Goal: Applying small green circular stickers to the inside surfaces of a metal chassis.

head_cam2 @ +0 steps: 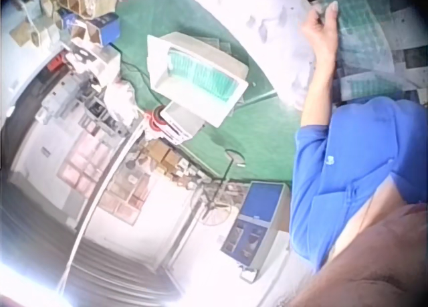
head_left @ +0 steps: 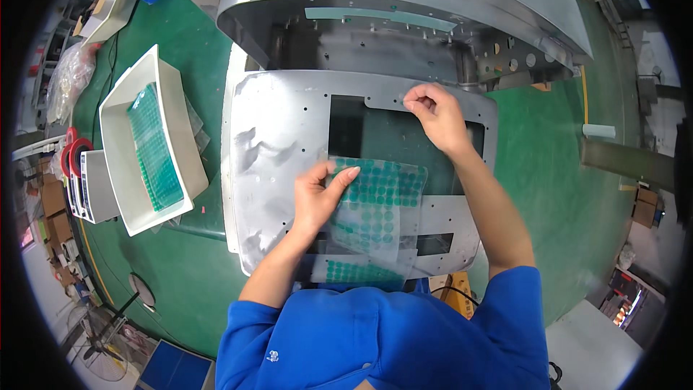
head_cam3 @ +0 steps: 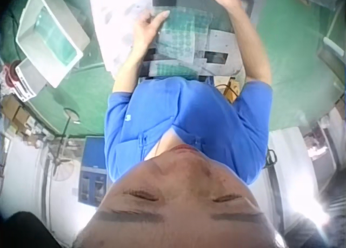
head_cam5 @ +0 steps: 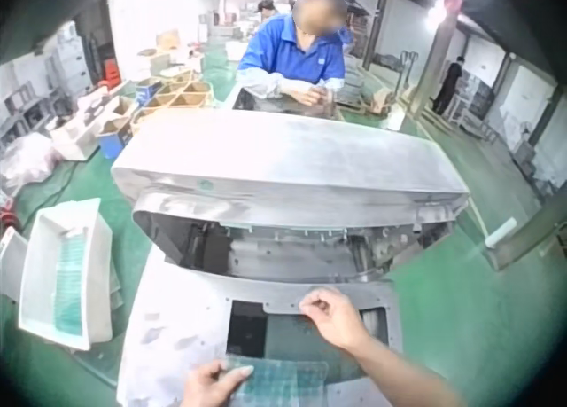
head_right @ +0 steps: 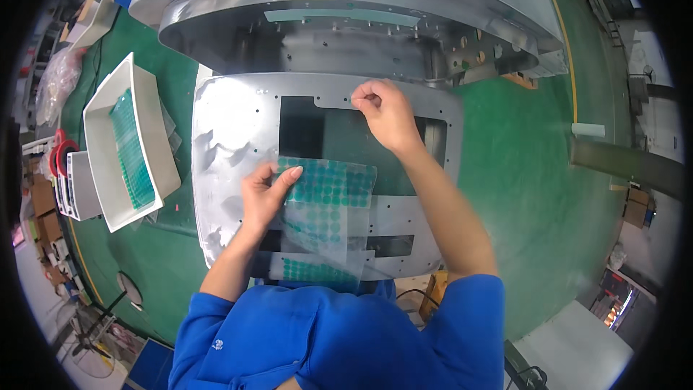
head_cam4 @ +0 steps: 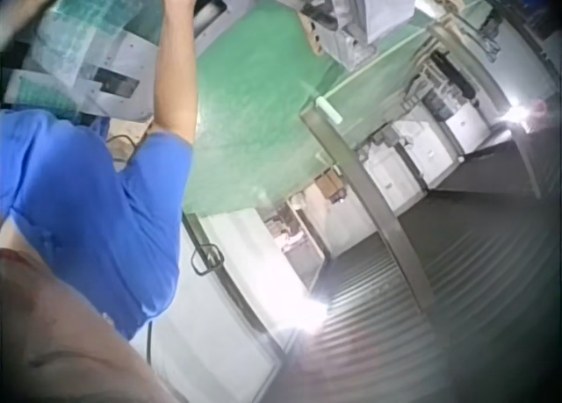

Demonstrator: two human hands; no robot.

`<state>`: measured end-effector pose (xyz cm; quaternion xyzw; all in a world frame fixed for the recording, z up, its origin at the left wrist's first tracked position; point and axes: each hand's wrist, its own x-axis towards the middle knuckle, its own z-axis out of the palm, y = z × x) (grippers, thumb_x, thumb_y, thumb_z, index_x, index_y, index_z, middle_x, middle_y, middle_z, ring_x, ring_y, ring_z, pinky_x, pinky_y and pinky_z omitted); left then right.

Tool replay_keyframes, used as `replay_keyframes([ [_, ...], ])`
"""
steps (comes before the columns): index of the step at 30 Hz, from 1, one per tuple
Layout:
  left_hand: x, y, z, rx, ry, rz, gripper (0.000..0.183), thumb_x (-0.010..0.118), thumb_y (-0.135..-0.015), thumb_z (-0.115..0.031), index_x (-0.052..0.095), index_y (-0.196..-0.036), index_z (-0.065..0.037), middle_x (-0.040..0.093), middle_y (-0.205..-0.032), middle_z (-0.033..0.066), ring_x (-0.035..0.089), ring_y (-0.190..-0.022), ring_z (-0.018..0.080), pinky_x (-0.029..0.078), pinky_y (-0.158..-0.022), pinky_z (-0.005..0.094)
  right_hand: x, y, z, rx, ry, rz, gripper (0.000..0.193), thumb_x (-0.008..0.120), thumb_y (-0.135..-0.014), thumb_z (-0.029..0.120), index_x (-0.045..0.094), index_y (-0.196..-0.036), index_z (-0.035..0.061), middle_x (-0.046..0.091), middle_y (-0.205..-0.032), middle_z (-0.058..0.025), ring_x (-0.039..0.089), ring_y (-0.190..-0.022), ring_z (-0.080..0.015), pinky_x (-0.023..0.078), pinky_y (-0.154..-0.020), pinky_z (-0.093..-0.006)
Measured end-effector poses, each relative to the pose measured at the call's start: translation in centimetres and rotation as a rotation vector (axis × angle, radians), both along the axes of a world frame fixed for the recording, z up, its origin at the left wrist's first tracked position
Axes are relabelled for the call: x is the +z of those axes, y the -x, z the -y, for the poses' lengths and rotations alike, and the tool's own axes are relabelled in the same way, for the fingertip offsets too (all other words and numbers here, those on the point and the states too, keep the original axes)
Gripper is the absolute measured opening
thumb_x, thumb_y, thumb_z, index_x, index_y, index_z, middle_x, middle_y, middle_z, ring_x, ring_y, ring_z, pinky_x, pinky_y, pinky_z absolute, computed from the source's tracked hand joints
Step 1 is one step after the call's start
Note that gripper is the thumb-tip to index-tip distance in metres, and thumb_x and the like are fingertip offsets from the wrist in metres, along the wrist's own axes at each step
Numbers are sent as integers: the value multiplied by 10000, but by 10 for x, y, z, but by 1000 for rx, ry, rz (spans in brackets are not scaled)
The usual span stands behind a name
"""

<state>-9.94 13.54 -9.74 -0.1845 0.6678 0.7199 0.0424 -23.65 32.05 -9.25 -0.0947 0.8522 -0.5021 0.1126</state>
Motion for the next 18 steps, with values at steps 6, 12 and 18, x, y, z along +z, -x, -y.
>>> replay_keyframes([
  [6,-6,-5,-1,39,-104,45,114,663,-757,-108,622,-745,-3,568,-646,-30,452,-583,16,367,-514,162,-7,10,5,90,-263,-14,74,572,-732,134,602,-768,78,533,-786,-47,529,-716,-174,424,-677,-303],
  [12,-5,-4,0,32,-110,31,107,661,-758,-104,627,-762,-3,592,-667,-17,482,-602,22,392,-535,160,-4,11,10,72,-332,21,64,565,-733,139,611,-754,99,536,-790,-27,532,-751,-177,421,-691,-309],
  [18,-4,-3,-1,33,-93,19,110,660,-759,-106,628,-768,0,596,-678,-11,488,-607,26,400,-544,163,-9,12,10,60,-309,-81,70,598,-721,98,610,-756,39,510,-721,-48,474,-611,-148,401,-598,-273],
])
